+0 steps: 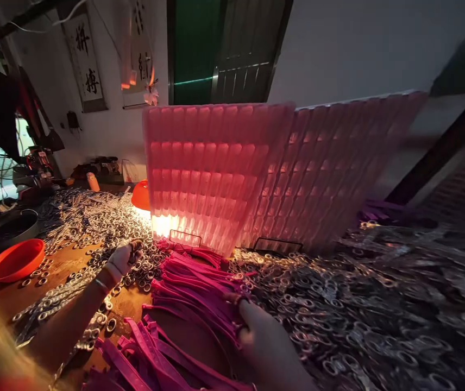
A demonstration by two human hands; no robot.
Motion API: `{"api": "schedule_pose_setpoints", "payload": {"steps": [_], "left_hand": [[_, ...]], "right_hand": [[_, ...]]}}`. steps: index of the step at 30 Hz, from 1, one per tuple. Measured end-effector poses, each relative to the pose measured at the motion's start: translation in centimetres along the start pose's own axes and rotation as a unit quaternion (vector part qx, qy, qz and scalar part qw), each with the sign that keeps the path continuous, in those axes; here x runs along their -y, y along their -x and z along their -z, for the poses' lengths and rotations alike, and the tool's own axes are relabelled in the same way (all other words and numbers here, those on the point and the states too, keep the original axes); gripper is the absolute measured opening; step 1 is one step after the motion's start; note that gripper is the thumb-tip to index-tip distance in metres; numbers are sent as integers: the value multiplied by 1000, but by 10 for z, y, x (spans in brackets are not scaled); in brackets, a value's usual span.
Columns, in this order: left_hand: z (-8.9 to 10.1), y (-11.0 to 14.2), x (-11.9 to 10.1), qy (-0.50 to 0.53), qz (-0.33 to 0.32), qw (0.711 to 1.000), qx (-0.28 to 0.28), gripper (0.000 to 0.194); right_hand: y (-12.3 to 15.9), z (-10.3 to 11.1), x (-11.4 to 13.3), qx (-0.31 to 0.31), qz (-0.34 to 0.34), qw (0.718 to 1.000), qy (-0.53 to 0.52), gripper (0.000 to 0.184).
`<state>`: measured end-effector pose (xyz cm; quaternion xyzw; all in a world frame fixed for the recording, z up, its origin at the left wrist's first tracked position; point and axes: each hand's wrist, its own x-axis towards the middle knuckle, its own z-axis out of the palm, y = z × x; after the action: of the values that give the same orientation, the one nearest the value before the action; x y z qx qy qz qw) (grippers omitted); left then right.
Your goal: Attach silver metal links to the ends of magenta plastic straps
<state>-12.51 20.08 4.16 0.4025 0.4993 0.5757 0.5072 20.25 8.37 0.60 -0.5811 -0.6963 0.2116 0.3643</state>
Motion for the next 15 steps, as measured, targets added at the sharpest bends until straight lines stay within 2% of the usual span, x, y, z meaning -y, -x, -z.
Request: {"api": "schedule_pose_setpoints", "payload": {"steps": [2,4,6,9,12,15], "left_hand": [[-23,27,16,14,52,997,56,25],[-43,60,29,34,93,989,112,30],[-59,93,37,46,108,981,154,32],[-75,128,43,44,100,976,190,29],[-83,143,53,91,111,970,194,25],[-85,143,63,191,177,949,179,17]], "right_hand": [[-1,-19,25,2,-9,997,-82,44],[-5,-36,43,-23,-19,984,-174,45],[-5,-48,54,-17,-22,978,-208,47],[4,-53,63,-7,-26,974,-227,51],[20,-48,69,-19,-42,970,-238,50],[34,-41,70,-46,-75,967,-241,39]]}}
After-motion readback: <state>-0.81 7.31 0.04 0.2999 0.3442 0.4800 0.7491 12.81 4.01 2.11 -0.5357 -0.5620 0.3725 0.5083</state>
